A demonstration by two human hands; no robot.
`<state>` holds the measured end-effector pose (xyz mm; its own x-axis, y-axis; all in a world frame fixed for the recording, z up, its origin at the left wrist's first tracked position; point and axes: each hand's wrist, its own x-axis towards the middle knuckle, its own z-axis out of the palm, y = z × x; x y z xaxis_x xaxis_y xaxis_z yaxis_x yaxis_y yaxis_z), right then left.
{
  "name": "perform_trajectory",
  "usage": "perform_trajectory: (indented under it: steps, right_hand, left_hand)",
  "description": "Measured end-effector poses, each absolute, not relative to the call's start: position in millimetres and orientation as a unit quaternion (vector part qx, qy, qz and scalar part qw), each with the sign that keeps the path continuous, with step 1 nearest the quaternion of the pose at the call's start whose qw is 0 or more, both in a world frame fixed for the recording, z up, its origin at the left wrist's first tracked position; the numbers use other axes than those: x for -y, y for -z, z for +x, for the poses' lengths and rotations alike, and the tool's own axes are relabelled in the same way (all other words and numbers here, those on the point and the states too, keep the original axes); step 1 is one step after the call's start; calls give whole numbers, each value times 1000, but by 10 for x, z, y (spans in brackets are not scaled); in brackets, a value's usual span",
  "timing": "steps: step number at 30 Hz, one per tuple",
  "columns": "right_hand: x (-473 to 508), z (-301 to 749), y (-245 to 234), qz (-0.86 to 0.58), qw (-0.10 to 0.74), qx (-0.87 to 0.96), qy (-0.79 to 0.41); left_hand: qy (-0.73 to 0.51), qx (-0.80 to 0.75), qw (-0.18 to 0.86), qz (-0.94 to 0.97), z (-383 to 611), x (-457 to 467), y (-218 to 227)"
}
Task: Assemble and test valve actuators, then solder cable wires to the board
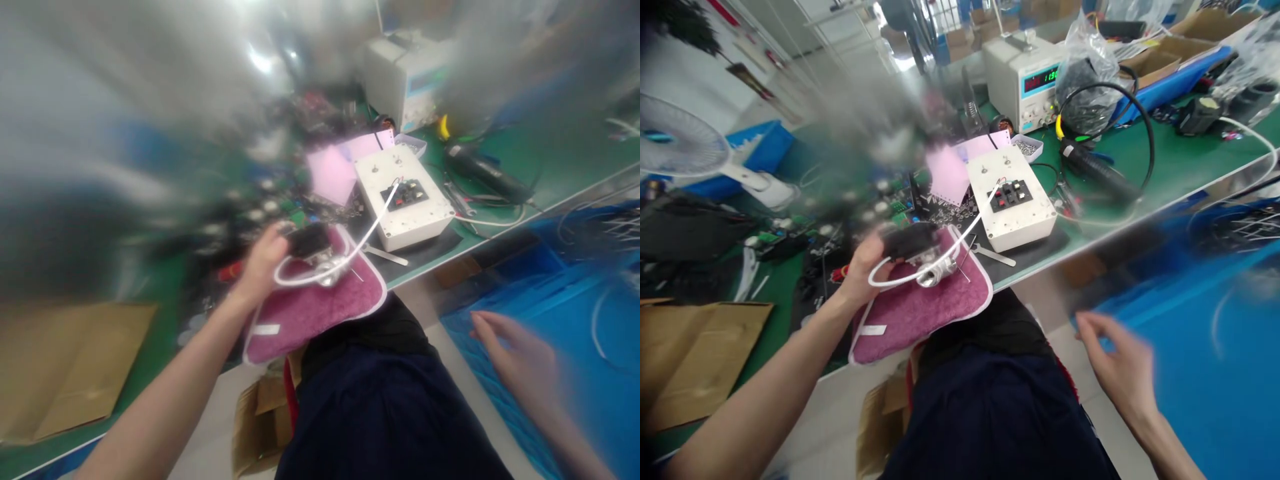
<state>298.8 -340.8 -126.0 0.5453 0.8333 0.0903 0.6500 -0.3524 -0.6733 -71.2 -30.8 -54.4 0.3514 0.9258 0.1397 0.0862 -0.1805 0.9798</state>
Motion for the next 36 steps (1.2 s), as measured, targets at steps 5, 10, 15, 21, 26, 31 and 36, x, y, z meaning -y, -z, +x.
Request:
perform_trajectory:
  steps: [5, 10, 15, 21, 26, 31, 36]
  right_hand:
    - [3416, 2873, 1283, -800, 371, 447, -149]
    - [3439, 2744, 1317, -800, 382, 430, -171]
    - [3437, 2686, 1296, -798, 384, 429, -180]
    - [3351, 2593, 1177, -805, 344, 445, -186]
    - [3343, 2486, 1169, -746, 345, 530, -207]
    - [3420, 2350, 1199, -713, 334, 568, -242]
    - [3508, 2110, 1239, -658, 288, 653, -239]
  left_hand:
    - [-334, -443, 406, 727, -728, 830, 186]
    - [-347, -459, 225, 786, -423, 1511, 157]
    - [-410, -476, 172, 759, -215, 1750, 272]
    - [-416, -455, 200, 761, -238, 1761, 259]
    - [-384, -453, 248, 765, -299, 1740, 155]
    - [-404, -467, 276, 736, -259, 1618, 120]
    - [-470, -479, 405, 620, -191, 1333, 142]
